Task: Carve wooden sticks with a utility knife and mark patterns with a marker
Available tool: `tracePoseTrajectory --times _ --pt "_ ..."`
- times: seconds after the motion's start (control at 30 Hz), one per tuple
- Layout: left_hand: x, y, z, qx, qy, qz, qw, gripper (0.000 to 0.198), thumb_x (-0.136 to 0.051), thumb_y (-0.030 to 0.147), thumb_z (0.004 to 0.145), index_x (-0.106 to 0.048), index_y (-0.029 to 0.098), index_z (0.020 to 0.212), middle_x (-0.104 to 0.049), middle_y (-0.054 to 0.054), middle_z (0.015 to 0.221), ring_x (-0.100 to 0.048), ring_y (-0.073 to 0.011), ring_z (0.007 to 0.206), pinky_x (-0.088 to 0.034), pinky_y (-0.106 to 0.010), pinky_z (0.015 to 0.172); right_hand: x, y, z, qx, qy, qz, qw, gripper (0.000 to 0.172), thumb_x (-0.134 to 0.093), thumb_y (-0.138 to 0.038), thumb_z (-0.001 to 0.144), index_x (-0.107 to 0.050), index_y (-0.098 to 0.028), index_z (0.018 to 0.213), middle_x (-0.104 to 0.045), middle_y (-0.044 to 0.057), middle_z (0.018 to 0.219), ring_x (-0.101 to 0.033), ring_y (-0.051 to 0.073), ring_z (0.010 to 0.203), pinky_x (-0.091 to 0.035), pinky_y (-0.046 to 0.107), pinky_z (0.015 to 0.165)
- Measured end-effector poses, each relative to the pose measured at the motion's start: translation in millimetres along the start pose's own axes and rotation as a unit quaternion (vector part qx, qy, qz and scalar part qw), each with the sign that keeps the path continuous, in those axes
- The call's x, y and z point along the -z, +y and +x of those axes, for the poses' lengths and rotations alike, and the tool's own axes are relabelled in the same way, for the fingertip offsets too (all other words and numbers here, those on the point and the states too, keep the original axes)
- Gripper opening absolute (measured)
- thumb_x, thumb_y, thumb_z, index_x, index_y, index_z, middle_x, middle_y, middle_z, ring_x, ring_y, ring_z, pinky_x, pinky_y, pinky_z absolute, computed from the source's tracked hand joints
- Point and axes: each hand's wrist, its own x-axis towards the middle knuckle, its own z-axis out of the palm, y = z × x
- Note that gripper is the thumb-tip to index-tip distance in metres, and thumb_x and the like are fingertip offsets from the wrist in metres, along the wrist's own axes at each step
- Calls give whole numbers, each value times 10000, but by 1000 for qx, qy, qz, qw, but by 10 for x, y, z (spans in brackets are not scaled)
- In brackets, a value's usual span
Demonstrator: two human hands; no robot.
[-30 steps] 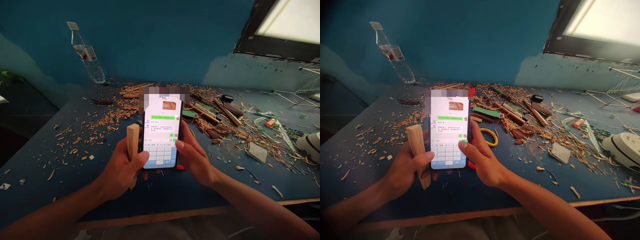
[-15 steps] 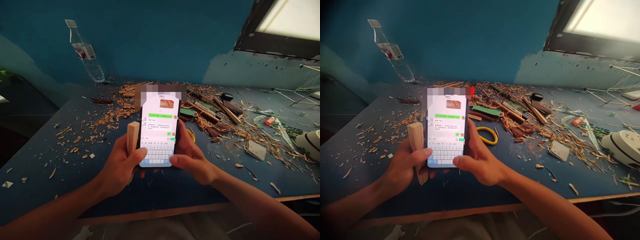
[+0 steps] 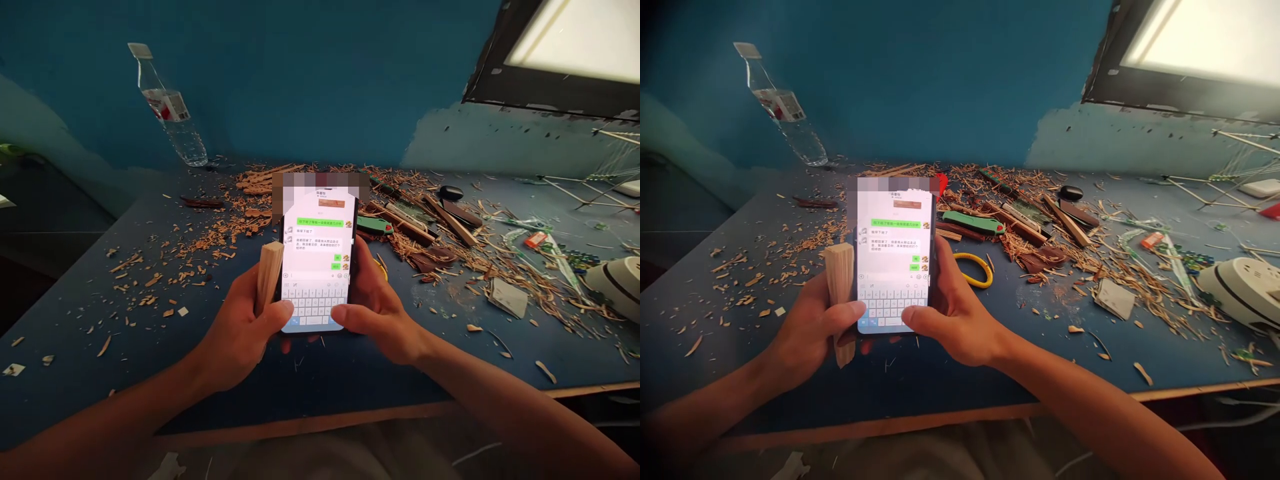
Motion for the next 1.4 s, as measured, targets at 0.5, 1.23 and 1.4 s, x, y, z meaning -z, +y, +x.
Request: tracePoseTrajectory --times 0.5,1.23,1.4 --pt "-32 33 2 12 28 26 999 285 -722 269 843 -641 202 1108 -685 32 652 -613 -151 482 -528 -226 440 6 -13 -12 0 -6 -11 1000 808 -715 -266 912 -224 -405 1539 -544 63 1517 -718 289 1090 -624 386 720" --pt "-14 5 -65 34 -4 -97 995 145 -595 372 992 -648 259 1065 -731 58 730 -678 -132 553 -541 -181 510 40 62 66 49 57 4 997 554 -584 -319 947 -457 -329 1486 -637 28 1423 -620 289 1287 -569 456 1015" --pt "2 15 -29 17 -11 -107 994 153 -608 401 995 -630 273 1077 -712 67 705 -679 -135 552 -548 -186 509 30 23 136 31 107 -58 992 560 -605 -354 955 -455 -317 1493 -649 50 1406 -685 290 1155 -616 463 920"
